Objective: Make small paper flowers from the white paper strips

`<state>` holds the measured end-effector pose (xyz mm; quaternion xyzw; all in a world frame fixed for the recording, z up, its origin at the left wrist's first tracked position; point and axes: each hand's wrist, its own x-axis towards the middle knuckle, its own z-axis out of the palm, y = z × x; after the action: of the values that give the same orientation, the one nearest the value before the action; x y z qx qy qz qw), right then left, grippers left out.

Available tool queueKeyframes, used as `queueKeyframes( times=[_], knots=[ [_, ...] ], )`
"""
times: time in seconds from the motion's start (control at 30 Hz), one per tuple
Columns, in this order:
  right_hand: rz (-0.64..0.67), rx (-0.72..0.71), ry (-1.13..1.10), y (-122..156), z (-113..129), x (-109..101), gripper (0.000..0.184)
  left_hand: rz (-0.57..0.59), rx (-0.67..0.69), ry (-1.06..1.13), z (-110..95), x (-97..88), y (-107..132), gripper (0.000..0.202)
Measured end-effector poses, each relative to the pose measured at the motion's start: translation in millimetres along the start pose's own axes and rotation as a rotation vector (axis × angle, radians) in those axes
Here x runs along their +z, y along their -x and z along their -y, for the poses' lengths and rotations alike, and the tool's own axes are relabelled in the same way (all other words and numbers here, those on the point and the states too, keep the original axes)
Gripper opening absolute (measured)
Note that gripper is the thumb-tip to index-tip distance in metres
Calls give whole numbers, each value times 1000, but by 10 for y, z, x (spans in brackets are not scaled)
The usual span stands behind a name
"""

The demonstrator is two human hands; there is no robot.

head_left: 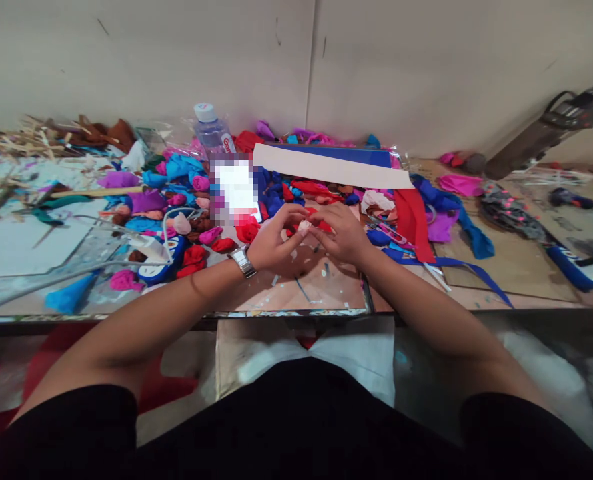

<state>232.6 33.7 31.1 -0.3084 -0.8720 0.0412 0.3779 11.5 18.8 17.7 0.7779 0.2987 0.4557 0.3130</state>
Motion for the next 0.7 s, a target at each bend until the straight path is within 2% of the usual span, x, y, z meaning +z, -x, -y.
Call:
queueKeyframes(
  times=[0.13,0.3,0.7],
  knots=[
    [-3,24,2,-22,1,-46,33,-47,-8,-50,-10,-5,-3,32],
    [43,13,64,-35,18,-128,31,-82,-48,-3,15,-25,-16,32],
    [74,16,97,-34,3,-117,20,-60,-17,-73,8,-37,-15,27]
  ],
)
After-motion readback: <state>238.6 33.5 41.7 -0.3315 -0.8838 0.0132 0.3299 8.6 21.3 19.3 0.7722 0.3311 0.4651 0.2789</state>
